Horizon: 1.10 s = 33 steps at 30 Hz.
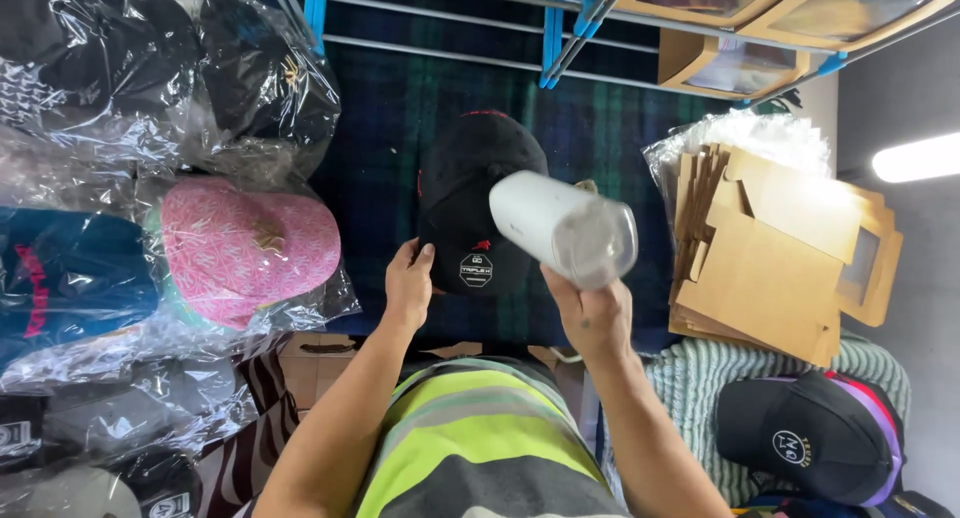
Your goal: Using a handheld steamer and a brush to clean and shape a black baseball cap.
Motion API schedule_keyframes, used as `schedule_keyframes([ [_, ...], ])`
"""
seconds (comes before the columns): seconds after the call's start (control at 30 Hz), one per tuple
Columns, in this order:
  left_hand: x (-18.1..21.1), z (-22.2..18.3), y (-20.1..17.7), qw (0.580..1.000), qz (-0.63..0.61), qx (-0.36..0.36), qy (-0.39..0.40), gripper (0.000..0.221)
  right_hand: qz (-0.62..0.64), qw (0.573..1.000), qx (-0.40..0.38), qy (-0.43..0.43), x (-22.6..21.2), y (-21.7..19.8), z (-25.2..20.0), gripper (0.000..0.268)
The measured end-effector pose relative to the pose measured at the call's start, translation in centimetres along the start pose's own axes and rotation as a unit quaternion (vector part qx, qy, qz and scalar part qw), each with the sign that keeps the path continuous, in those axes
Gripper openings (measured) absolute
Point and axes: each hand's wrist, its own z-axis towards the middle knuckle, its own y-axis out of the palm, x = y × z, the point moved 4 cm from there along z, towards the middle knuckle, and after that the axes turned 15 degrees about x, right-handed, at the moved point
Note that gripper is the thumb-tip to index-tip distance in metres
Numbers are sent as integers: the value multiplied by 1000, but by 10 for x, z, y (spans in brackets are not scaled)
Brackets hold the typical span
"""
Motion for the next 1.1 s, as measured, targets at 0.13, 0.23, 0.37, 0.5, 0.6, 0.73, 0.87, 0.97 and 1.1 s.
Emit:
schedule_keyframes([
  [0.13, 20, -23, -2, 1000, -14, 11, -21, 37, 29, 998, 17, 46, 19, -14, -40, 25],
  [0.23, 18, -17, -2, 1000, -17, 10, 0, 35, 52, 996, 60, 25, -1, -17, -27, 24],
  [0.37, -9, 7, 1, 1000, -1, 7, 11, 36, 35, 998, 26, 44, -15, -13, 11, 27],
  [0.5, -17, 14, 2, 1000, -8, 7, 17, 35, 13, 990, -71, 124, 6, 3, 64, 32],
  [0.6, 11, -14, -2, 1000, -13, 8, 16, 36, -29, 944, -180, 273, 8, 7, 113, 43],
  [0.73, -14, 13, 2, 999, -17, 4, 31, 37, -45, 947, -178, 264, 3, 1, 108, 46],
  [0.87, 3, -2, -3, 1000, -10, 7, 7, 37, -68, 973, -169, 144, -4, 3, 105, 44],
  [0.97, 15, -14, -5, 1000, -7, 0, -2, 37, -63, 958, -206, 190, -20, 16, 135, 49],
  [1.1, 11, -9, -3, 1000, 3, -5, 0, 38, -63, 931, -246, 262, 0, 32, 163, 55],
])
